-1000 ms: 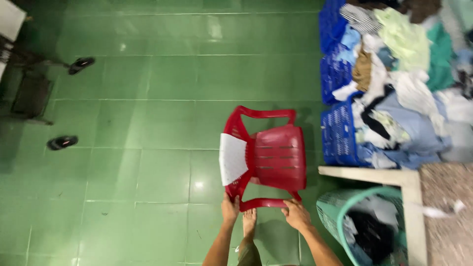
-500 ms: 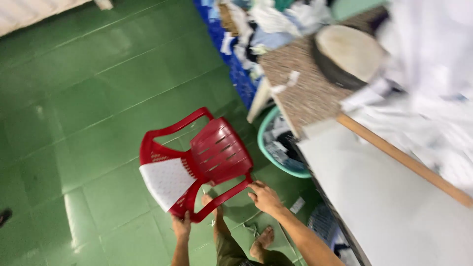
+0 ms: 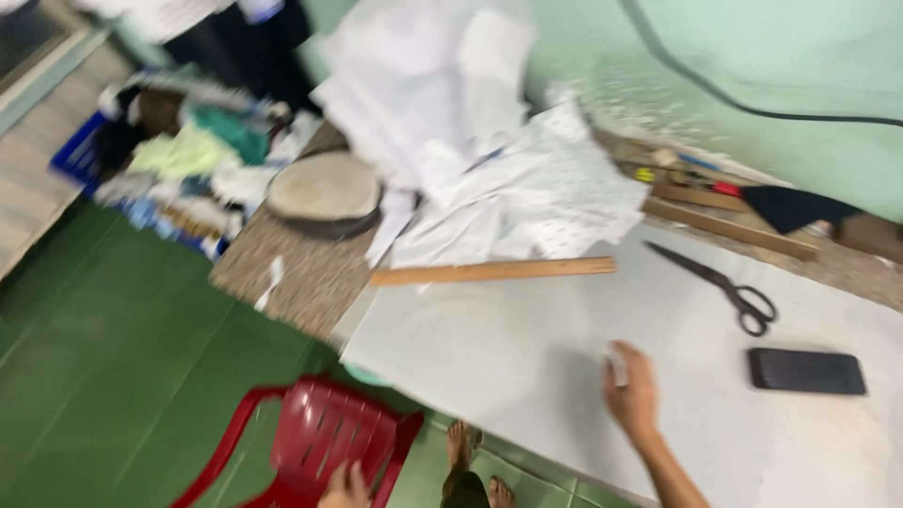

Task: The person irons a white patterned fabric piece on a worktable using a steam iron, then trims the edges with scissors and measures with a ruler. The person handles the fabric, iron, scissors, and ruler, and briefly moves a phone aside during the process.

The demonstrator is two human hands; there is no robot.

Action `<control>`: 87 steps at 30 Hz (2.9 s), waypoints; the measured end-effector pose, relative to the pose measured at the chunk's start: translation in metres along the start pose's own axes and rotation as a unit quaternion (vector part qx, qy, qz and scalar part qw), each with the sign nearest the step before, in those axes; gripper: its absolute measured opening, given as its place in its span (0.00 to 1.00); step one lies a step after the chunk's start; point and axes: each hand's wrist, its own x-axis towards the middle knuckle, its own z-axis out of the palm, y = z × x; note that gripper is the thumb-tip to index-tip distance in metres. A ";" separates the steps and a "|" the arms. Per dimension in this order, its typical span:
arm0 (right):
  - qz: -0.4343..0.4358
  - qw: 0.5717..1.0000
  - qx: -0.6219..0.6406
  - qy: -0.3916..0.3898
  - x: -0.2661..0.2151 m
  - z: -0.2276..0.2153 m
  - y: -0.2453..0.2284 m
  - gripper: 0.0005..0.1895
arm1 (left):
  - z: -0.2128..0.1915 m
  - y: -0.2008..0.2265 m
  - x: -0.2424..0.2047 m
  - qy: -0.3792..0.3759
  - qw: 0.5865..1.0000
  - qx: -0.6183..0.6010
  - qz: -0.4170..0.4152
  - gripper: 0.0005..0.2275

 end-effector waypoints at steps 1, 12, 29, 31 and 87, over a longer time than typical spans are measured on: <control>0.029 0.994 -0.100 0.036 0.000 -0.018 0.038 0.23 | 0.024 0.052 0.034 0.017 0.999 0.016 0.044 0.11; 0.411 0.862 -0.290 -0.056 -0.028 -0.127 0.251 0.39 | 0.191 0.468 0.237 -0.101 0.916 -0.121 0.370 0.24; -0.007 0.992 -0.041 -0.122 0.046 -0.188 0.201 0.62 | -0.065 0.600 -0.016 -0.415 0.714 -0.419 0.379 0.09; -0.179 0.963 0.011 -0.199 0.036 -0.185 0.133 0.40 | -0.110 0.620 -0.016 -0.533 0.582 -0.484 0.378 0.03; -0.013 0.969 -0.218 -0.119 -0.033 -0.263 0.079 0.19 | -0.017 0.425 0.139 -0.155 0.736 -0.292 0.591 0.28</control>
